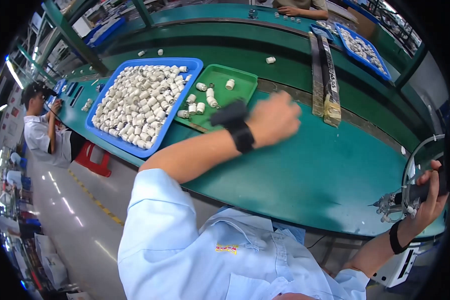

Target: The person picks up a white plastic component and a metal piece by hand, fits the metal piece into the component, and then uses a pneumatic tool to secure the assembly. This process is repeated for several components, which are then placed on the green work surface.

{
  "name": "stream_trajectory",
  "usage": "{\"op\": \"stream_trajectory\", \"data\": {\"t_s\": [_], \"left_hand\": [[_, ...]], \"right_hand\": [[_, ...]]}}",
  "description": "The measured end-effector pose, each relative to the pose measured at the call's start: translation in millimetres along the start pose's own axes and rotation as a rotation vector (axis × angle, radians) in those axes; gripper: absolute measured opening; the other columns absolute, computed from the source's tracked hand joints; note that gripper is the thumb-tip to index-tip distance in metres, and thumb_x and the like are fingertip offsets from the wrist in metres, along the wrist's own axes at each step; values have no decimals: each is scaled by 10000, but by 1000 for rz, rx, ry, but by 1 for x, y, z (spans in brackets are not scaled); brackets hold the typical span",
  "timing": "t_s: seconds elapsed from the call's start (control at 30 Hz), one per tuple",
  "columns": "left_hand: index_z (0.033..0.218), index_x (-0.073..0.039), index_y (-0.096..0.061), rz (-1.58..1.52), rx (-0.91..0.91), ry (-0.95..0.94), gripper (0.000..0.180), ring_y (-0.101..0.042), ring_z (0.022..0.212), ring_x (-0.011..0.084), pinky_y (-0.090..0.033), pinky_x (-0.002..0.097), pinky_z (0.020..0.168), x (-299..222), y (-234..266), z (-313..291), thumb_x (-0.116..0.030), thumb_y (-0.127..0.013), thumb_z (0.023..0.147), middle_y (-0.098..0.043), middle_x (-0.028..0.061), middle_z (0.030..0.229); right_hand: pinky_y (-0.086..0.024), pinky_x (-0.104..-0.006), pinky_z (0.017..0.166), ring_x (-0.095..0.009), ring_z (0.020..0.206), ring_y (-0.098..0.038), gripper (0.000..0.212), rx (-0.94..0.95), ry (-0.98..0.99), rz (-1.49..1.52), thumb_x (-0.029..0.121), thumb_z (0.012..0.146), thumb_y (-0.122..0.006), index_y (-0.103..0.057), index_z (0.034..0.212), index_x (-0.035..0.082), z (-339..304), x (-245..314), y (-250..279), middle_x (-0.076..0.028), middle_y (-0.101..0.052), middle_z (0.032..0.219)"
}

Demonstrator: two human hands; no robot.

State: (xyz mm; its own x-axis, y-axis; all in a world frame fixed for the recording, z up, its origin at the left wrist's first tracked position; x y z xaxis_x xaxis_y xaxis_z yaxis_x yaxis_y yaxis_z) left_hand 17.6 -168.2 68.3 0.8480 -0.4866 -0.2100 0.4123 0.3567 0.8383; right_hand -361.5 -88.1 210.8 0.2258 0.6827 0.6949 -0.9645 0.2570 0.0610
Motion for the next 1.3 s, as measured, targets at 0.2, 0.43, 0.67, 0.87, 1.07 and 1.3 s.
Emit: {"op": "stream_trajectory", "data": {"t_s": [0.2,0.43,0.67,0.87,1.07,1.3], "left_hand": [[937,-58,-688,501,-71,503,287,-623,877,358,-548,456,733,208,119,-40,-312,-636,814,-621,194,915],[911,-66,-702,946,-52,623,365,-632,867,405,-507,505,733,243,159,-47,-420,-645,843,-658,204,961],[971,-86,-705,158,47,320,232,-630,949,385,-504,478,831,192,24,69,-272,-658,840,-668,203,989],[1019,-103,-668,141,61,215,192,-630,916,401,-533,478,807,145,-82,141,-146,-621,838,-614,206,1020],[1012,-88,-660,292,115,257,202,-651,869,378,-545,462,780,167,-117,162,-90,-626,813,-622,203,1024],[1150,-12,-587,-801,184,494,279,-668,748,202,-550,297,694,102,-95,135,-72,-603,878,-648,128,963]], "right_hand": [[-438,-253,693,-103,776,-521,298,-16,-14,11,47,955,-534,-520,1228,-71,5,-17,4,-119,-611,1083],[-445,-259,703,-109,776,-526,303,-34,-2,-6,56,953,-545,-523,1226,-75,8,-14,-9,-122,-610,1077],[-463,-277,718,-120,782,-539,379,-97,82,-72,65,956,-536,-451,1297,-75,3,4,-23,-169,-588,1161],[-477,-285,805,-163,892,-597,406,-221,114,-188,101,951,-533,-432,1295,-90,-11,16,-9,-212,-578,1196],[-484,-426,989,-296,1144,-584,331,-428,164,-126,74,961,-495,-474,1249,-88,-39,22,37,-244,-540,1243],[-504,-336,762,-260,903,-612,314,-399,727,-505,60,882,-581,-552,1161,-80,-83,110,7,-257,-575,1194]]}}
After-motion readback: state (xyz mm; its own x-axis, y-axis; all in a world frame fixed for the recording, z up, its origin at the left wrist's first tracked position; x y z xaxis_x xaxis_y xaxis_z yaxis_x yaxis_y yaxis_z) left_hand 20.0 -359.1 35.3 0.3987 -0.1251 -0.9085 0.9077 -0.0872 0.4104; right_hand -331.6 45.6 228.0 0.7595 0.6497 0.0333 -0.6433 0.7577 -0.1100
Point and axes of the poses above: each hand's wrist, its own z-axis towards the middle knuckle, its own y-axis out of the back of the hand, x = y × z, the point moved 10 cm from there along z, towards the middle knuckle
